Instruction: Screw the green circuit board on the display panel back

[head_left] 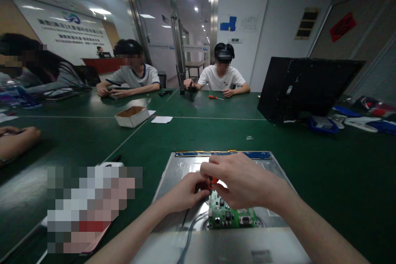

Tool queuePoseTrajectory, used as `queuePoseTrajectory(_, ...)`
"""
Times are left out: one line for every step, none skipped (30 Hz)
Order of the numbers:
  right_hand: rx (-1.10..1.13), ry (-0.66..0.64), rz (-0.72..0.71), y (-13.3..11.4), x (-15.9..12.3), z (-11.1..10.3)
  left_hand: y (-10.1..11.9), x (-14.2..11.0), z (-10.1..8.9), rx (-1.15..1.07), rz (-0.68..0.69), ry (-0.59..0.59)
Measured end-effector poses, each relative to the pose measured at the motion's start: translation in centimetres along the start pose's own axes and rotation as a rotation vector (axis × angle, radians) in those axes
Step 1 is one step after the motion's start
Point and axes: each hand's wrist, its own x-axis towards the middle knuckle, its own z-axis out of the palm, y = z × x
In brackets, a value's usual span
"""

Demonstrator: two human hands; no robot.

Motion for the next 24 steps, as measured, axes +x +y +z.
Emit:
queuePoseTrajectory(-0.011, 0.001, 0.009, -0.11, -0.04, 0.01, 0.01, 0.01, -0.01, 0.006, 0.001, 0.001)
queuePoseTrajectory(-0.026, 0.005, 0.028, -0.21, -0.04, 0.05, 0.0, 0.02, -0.02, 0.015, 0.004, 0.005)
queuePoseTrajectory(-0.045, 0.01, 0.054, -0.29, -0.02, 0.12, -0.03, 0.02, -0.03, 0.027, 0.008, 0.009)
queuePoseTrajectory(-0.065, 0.017, 0.086, -0.34, 0.03, 0.21, -0.08, 0.01, -0.04, 0.04, 0.012, 0.011)
queuePoseTrajectory(-0.084, 0.023, 0.118, -0.37, 0.11, 0.32, -0.13, 0.0, -0.05, 0.051, 0.017, 0.013)
queuePoseTrajectory(-0.102, 0.029, 0.147, -0.37, 0.2, 0.43, -0.17, -0.01, -0.05, 0.055, 0.022, 0.016)
queuePoseTrajectory(-0.116, 0.035, 0.169, -0.36, 0.3, 0.55, -0.19, -0.02, -0.05, 0.05, 0.027, 0.017)
queuePoseTrajectory(-0.125, 0.038, 0.182, -0.33, 0.4, 0.65, -0.18, -0.03, -0.06, 0.038, 0.03, 0.017)
queuePoseTrajectory(-0.131, 0.042, 0.186, -0.3, 0.48, 0.74, -0.14, -0.03, -0.06, 0.022, 0.033, 0.019)
queuePoseTrajectory(-0.133, 0.044, 0.182, -0.27, 0.55, 0.82, -0.07, -0.03, -0.07, 0.007, 0.034, 0.019)
queuePoseTrajectory(-0.132, 0.045, 0.173, -0.25, 0.6, 0.87, 0.01, -0.03, -0.08, -0.005, 0.035, 0.018)
queuePoseTrajectory(-0.13, 0.047, 0.16, -0.24, 0.63, 0.9, 0.09, -0.03, -0.1, -0.01, 0.034, 0.016)
queuePoseTrajectory(-0.13, 0.05, 0.147, -0.24, 0.64, 0.89, 0.15, -0.03, -0.12, -0.009, 0.032, 0.014)
queuePoseTrajectory(-0.13, 0.052, 0.138, -0.23, 0.63, 0.85, 0.19, -0.03, -0.14, -0.004, 0.028, 0.015)
queuePoseTrajectory(-0.129, 0.052, 0.133, -0.23, 0.6, 0.77, 0.19, -0.03, -0.15, 0.002, 0.024, 0.015)
queuePoseTrajectory(-0.124, 0.048, 0.13, -0.22, 0.54, 0.66, 0.14, -0.03, -0.14, 0.006, 0.021, 0.014)
queuePoseTrajectory(-0.112, 0.04, 0.129, -0.2, 0.47, 0.53, 0.06, -0.02, -0.13, 0.008, 0.019, 0.011)
queuePoseTrajectory(-0.097, 0.031, 0.126, -0.19, 0.39, 0.38, -0.06, -0.02, -0.11, 0.007, 0.021, 0.004)
queuePoseTrajectory(-0.078, 0.025, 0.118, -0.17, 0.3, 0.24, -0.19, -0.01, -0.08, 0.003, 0.025, -0.005)
queuePoseTrajectory(-0.059, 0.022, 0.108, -0.15, 0.22, 0.13, -0.31, -0.01, -0.04, -0.002, 0.031, -0.014)
queuePoseTrajectory(-0.045, 0.026, 0.097, -0.13, 0.15, 0.06, -0.41, 0.0, -0.01, -0.008, 0.035, -0.02)
queuePoseTrajectory(-0.04, 0.034, 0.092, -0.11, 0.11, 0.05, -0.47, 0.0, 0.02, -0.009, 0.035, -0.021)
queuePoseTrajectory(-0.042, 0.046, 0.095, -0.09, 0.11, 0.09, -0.48, 0.0, 0.03, -0.006, 0.033, -0.017)
queuePoseTrajectory(-0.048, 0.055, 0.105, -0.06, 0.13, 0.19, -0.45, 0.0, 0.04, 0.0, 0.031, -0.008)
